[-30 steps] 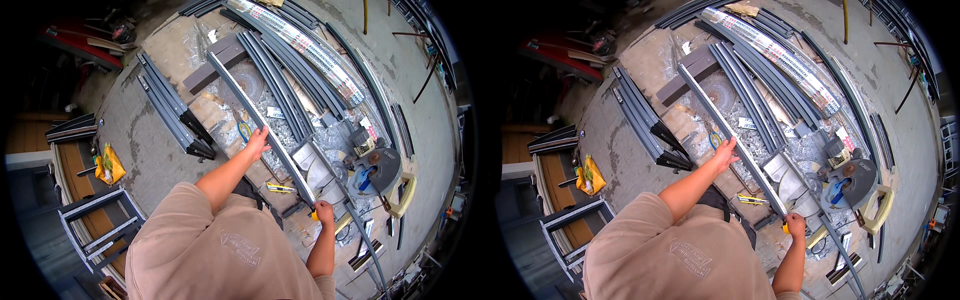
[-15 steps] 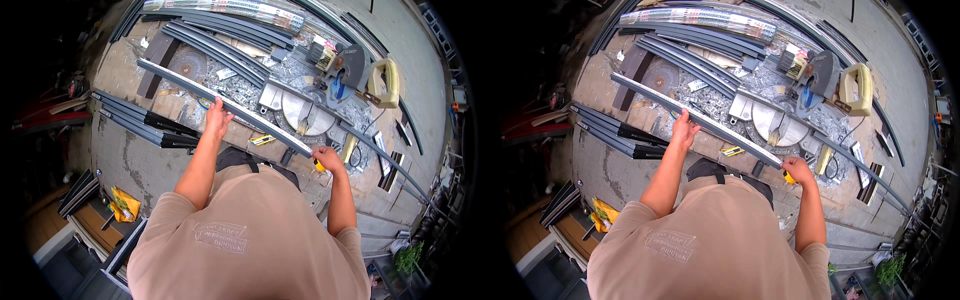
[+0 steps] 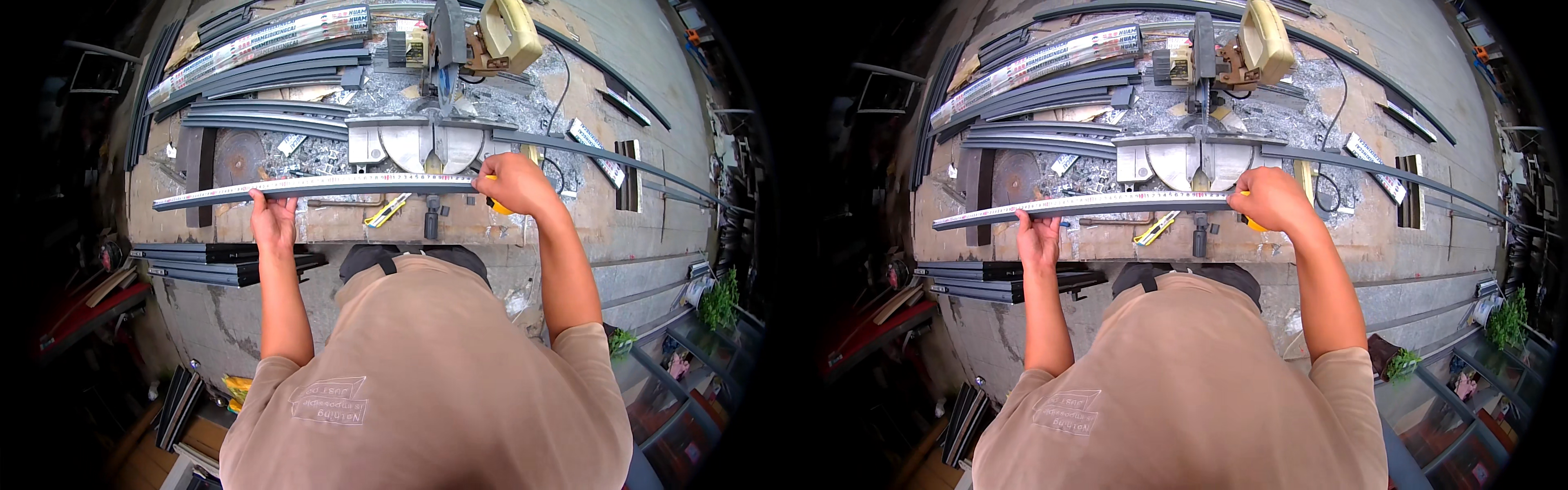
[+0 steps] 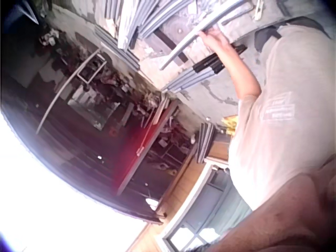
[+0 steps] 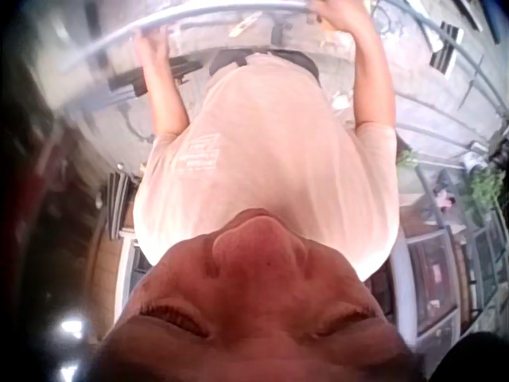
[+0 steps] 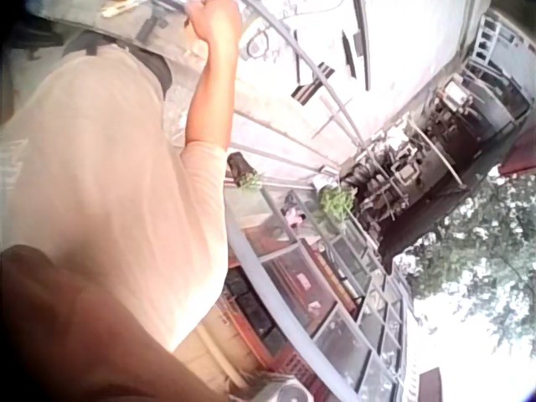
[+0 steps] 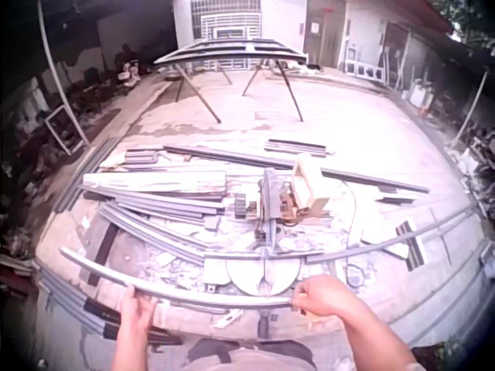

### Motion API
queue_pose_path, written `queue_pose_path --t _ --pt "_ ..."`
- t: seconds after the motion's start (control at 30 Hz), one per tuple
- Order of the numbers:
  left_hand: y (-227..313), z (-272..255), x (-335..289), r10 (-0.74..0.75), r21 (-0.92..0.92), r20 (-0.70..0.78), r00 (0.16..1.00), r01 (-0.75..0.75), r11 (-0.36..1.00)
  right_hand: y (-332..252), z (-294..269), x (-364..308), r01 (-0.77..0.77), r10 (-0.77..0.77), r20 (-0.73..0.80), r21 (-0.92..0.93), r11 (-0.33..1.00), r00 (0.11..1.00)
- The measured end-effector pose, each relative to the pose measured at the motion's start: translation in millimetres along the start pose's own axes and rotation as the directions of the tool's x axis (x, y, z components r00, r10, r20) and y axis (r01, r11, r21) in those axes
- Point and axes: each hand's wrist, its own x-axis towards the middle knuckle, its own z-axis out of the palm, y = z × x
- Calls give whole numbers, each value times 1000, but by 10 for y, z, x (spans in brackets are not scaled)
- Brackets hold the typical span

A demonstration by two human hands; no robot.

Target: The person measures metal profiles using a tape measure on a workbench, checking lengths of long frame components and small cut segments.

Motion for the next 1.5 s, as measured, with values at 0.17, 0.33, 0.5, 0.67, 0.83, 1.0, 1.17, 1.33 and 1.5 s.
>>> queue_pose_path --t 0.17,0.33,0.5,0.67,0.83,1.0,1.17,1.33,1.5 --pt "82 -55 -29 -14 -17 34 999 15 1000 -52 -100 -123 33 -34 -50 -24 999 998" --pt "119 -24 -95 9 -24 55 998 -8 1000 -177 -254 -235 20 -21 -37 -22 1000 999" --pt "142 -119 -96 37 -124 230 972 -8 992 -216 -313 -282 -29 28 -64 -19 999 998" --pt "215 -85 -141 68 -161 356 932 -11 987 -343 -342 -392 -98 95 -127 -17 995 987" --pt "253 -28 -161 88 -170 412 907 -18 985 -319 -233 -439 -107 95 -249 -35 994 964" --pt "276 -8 -169 88 -168 417 905 -19 986 -279 -189 -447 -105 90 -299 -32 994 950" --pt "302 27 -196 105 -163 432 896 -36 986 -276 -183 -476 -92 85 -286 -11 996 955" --pt "327 83 -212 106 -152 434 895 -43 987 -273 -183 -498 -61 57 -311 -3 998 949" --pt "345 127 -241 111 -155 412 905 -50 987 -340 -271 -536 -74 83 -264 45 996 961"
